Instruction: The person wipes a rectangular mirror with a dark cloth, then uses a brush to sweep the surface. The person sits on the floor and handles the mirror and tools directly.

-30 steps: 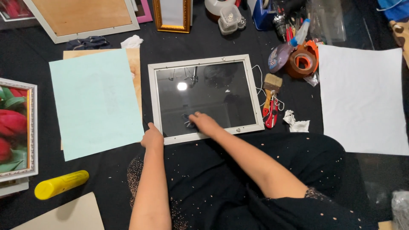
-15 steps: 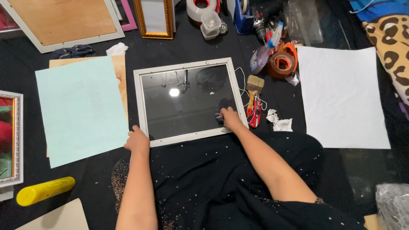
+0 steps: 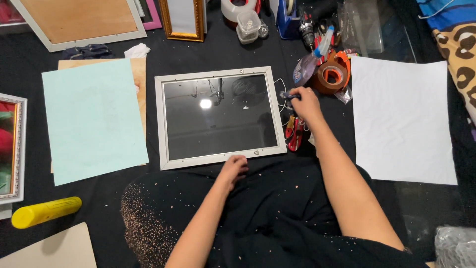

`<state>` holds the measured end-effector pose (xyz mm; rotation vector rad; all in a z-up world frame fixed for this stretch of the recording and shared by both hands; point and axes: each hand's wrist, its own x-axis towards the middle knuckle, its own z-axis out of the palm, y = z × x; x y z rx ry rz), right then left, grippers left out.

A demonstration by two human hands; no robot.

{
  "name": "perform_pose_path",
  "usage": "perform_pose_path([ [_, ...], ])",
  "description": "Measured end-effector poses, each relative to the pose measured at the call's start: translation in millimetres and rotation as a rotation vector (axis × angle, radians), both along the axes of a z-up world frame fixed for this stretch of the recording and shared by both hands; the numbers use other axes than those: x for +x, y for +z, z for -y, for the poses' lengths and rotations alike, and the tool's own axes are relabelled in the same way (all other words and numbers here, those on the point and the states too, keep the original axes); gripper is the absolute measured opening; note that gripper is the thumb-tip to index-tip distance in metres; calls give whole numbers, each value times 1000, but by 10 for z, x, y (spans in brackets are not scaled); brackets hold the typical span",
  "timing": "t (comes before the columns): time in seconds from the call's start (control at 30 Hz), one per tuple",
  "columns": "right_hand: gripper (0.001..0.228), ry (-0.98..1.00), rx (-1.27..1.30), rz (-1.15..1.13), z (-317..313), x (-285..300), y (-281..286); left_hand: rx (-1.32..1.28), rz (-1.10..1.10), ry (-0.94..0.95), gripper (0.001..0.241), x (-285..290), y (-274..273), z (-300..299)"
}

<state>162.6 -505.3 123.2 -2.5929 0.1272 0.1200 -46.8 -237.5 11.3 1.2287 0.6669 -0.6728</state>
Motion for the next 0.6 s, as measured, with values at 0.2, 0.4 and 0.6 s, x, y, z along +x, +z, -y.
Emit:
perform_pose_path([
  [0.2,21,-263,-103,-98,1053,56,-985,-281,-232,361,73,-146,208,58],
  [0.4,19,-524,-263,-307,743,-10,-627,-248,-175,668,66,-89,54,36],
  [0.6,21,-293,-140,-277,819,194,-1660,-247,-201,706,42,-66,59,35],
])
